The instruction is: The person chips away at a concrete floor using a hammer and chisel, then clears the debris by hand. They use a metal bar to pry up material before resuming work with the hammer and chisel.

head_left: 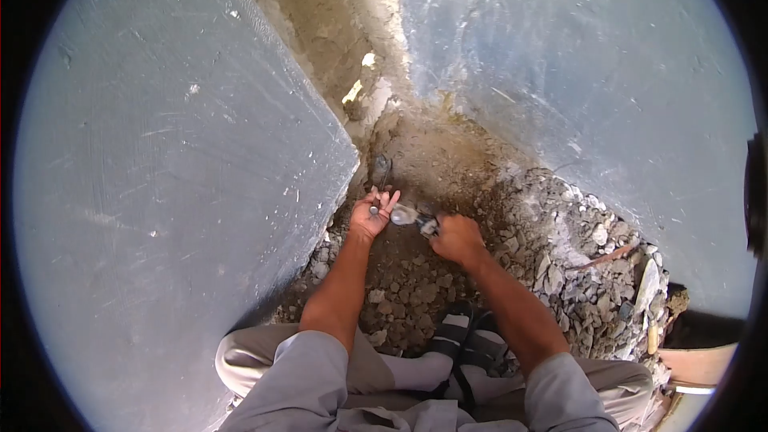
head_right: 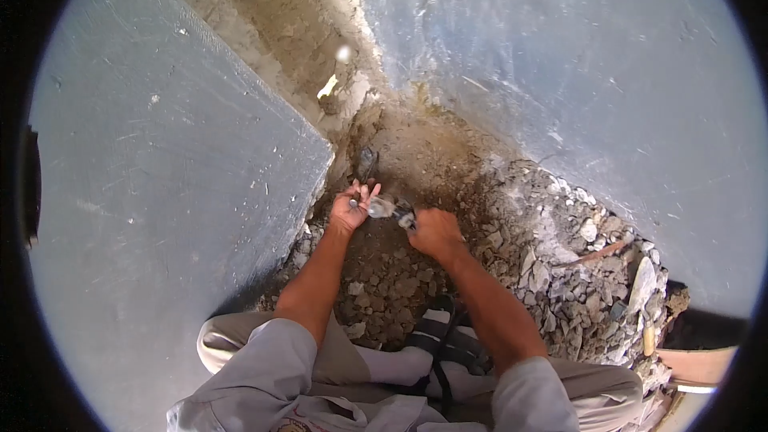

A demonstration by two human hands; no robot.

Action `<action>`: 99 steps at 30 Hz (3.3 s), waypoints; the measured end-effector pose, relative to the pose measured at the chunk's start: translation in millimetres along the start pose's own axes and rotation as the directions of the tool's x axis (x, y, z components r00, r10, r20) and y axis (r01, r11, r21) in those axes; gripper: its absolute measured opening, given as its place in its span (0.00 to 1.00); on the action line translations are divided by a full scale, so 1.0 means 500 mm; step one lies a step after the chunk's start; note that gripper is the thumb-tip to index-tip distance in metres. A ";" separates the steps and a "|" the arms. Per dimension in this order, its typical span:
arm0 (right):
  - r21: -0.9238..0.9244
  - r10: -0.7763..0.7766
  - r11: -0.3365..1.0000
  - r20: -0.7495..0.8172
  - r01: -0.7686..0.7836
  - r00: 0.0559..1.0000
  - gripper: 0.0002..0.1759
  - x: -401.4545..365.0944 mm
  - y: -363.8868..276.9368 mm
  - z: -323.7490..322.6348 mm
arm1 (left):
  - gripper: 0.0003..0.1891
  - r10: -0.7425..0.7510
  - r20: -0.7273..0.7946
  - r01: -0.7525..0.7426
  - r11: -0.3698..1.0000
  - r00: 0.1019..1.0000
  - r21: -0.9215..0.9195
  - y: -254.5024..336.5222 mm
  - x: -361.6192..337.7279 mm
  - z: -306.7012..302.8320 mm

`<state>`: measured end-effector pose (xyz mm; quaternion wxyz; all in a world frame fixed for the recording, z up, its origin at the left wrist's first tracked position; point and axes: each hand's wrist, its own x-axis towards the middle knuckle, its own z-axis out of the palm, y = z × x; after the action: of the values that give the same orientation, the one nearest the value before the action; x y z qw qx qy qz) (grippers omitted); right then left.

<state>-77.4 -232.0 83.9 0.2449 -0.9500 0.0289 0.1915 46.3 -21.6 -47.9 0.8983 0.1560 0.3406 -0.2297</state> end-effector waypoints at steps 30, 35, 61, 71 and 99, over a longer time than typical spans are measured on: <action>0.769 0.410 0.575 0.025 -0.280 0.912 0.07 0.063 -0.063 0.035 | 0.09 -0.046 0.070 0.050 0.997 0.996 -0.054 -0.078 0.084 0.164; 0.914 0.396 0.385 -0.287 0.125 0.872 0.08 0.019 -0.080 0.005 | 0.11 0.032 -0.027 -0.033 0.999 0.999 -0.040 -0.064 0.082 0.126; 0.956 0.476 0.290 -0.183 0.043 0.860 0.13 -0.062 -0.020 -0.025 | 0.07 -0.084 -0.287 0.258 0.715 0.954 0.650 -0.025 0.083 0.051; 0.970 0.496 0.212 -0.214 0.121 0.842 0.14 -0.099 -0.063 -0.083 | 0.11 -0.085 -0.222 0.206 0.769 0.971 0.606 -0.164 -0.063 0.143; 0.818 0.629 0.347 -0.566 0.459 0.533 0.07 0.053 -0.060 -0.011 | 0.10 -0.151 -0.102 0.162 0.980 0.983 0.116 -0.131 0.132 0.211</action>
<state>-46.3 -207.4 92.0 0.6767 -0.5837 0.3059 -0.3284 113.3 -143.2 -25.2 0.8492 0.1944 0.3784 -0.3130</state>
